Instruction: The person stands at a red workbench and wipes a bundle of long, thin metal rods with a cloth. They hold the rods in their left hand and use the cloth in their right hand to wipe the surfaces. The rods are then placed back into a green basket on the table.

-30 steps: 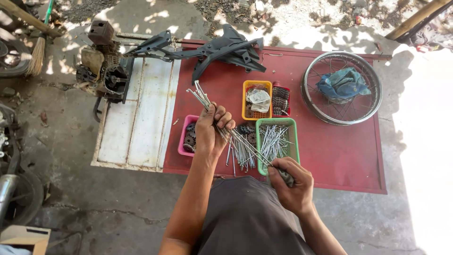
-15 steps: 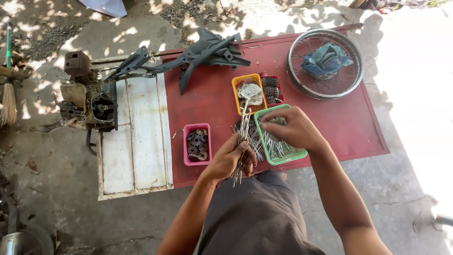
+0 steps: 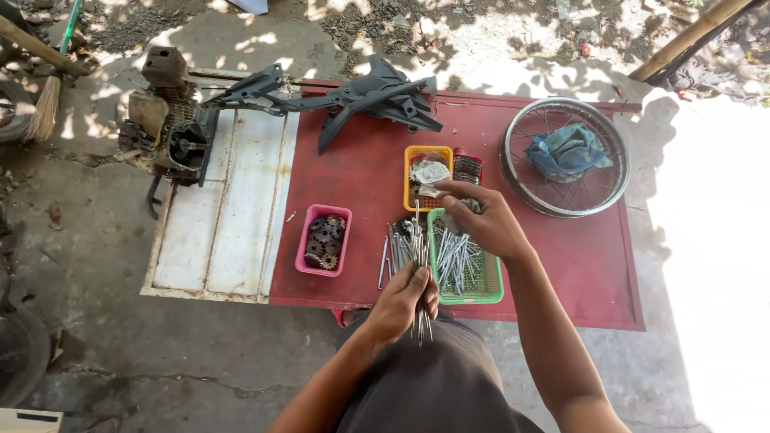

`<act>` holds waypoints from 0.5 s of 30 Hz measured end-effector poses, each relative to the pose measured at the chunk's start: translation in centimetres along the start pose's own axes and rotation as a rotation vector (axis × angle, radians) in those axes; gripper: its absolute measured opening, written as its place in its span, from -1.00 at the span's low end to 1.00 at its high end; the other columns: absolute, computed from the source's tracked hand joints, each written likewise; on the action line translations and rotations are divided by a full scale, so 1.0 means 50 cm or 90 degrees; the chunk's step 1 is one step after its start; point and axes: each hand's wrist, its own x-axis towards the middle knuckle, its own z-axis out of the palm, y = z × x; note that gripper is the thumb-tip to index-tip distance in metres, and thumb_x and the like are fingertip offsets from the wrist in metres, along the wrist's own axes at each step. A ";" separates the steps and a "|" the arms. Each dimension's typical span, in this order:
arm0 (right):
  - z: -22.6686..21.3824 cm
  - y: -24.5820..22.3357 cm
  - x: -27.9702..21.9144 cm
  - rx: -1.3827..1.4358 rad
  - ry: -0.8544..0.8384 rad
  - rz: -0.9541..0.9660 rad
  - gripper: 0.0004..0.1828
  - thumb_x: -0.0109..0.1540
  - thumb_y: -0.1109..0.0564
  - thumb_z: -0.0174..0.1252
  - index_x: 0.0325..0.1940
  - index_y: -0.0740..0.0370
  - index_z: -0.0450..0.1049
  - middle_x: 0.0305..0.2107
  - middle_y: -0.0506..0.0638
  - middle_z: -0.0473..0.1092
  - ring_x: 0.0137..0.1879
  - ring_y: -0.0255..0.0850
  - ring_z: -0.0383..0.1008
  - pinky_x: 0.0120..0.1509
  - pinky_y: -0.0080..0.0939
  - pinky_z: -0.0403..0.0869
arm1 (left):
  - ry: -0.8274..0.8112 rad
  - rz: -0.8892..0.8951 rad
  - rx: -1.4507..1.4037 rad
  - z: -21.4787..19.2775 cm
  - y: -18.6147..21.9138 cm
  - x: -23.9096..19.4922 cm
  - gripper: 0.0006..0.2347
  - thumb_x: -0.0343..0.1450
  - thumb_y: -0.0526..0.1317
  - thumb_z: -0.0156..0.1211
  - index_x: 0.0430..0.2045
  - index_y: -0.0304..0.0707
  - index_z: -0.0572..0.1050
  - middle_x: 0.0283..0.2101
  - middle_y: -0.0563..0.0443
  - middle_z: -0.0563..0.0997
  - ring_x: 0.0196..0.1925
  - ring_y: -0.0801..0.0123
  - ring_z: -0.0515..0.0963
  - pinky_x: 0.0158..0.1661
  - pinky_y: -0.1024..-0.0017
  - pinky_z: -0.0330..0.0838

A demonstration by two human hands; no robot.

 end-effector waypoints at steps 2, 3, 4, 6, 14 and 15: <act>-0.020 0.000 -0.005 -0.012 -0.045 -0.022 -0.61 0.39 0.09 0.10 0.27 0.28 0.49 -0.36 0.13 0.55 -0.45 -0.26 0.47 -0.36 -0.23 0.51 | -0.014 0.008 0.004 0.031 -0.041 0.004 -0.79 0.67 -0.17 -0.27 -0.27 -0.27 0.30 -0.49 0.07 0.29 -0.47 0.35 0.45 -0.38 0.33 0.51; -0.031 0.000 -0.008 -0.023 -0.088 -0.046 -0.59 0.42 0.08 0.03 0.31 0.30 0.45 -0.47 0.15 0.52 -0.47 -0.24 0.46 -0.38 -0.22 0.50 | -0.030 0.015 0.008 0.046 -0.061 0.006 -0.79 0.67 -0.16 -0.24 -0.25 -0.28 0.30 -0.49 0.06 0.30 -0.47 0.35 0.45 -0.37 0.32 0.51; -0.044 0.007 -0.017 -0.023 -0.086 -0.046 -0.59 0.42 0.08 0.03 0.31 0.30 0.45 -0.47 0.15 0.52 -0.47 -0.24 0.46 -0.38 -0.22 0.50 | -0.031 0.014 0.009 0.058 -0.075 0.009 -0.79 0.67 -0.16 -0.24 -0.25 -0.28 0.30 -0.49 0.06 0.30 -0.47 0.35 0.45 -0.37 0.32 0.51; -0.070 0.021 -0.035 -0.073 -0.201 -0.032 -0.59 0.41 -0.02 0.05 0.20 0.28 0.56 -0.50 0.18 0.52 -0.52 -0.21 0.40 -0.36 -0.24 0.49 | -0.046 0.020 0.003 0.085 -0.105 0.012 -0.81 0.66 -0.20 -0.23 -0.21 -0.36 0.30 -0.49 0.08 0.28 -0.49 0.38 0.45 -0.37 0.31 0.52; -0.147 0.093 -0.107 -0.064 -0.044 0.085 -0.65 0.37 -0.05 0.08 0.14 0.08 0.59 -0.32 0.14 0.58 -0.34 -0.19 0.54 -0.19 -0.14 0.51 | 0.044 -0.023 0.011 0.162 -0.121 0.046 -0.85 0.65 -0.23 -0.29 -0.14 -0.28 0.28 -0.48 0.13 0.28 -0.52 0.49 0.34 -0.49 0.47 0.41; -0.159 0.113 -0.111 -0.034 0.004 0.116 -0.68 0.35 -0.07 0.17 -0.01 0.17 0.65 -0.53 0.08 0.56 -0.45 -0.25 0.51 -0.30 -0.23 0.50 | 0.075 -0.004 -0.015 0.170 -0.112 0.054 -0.86 0.65 -0.24 -0.29 -0.14 -0.29 0.26 -0.48 0.13 0.25 -0.53 0.54 0.30 -0.53 0.52 0.35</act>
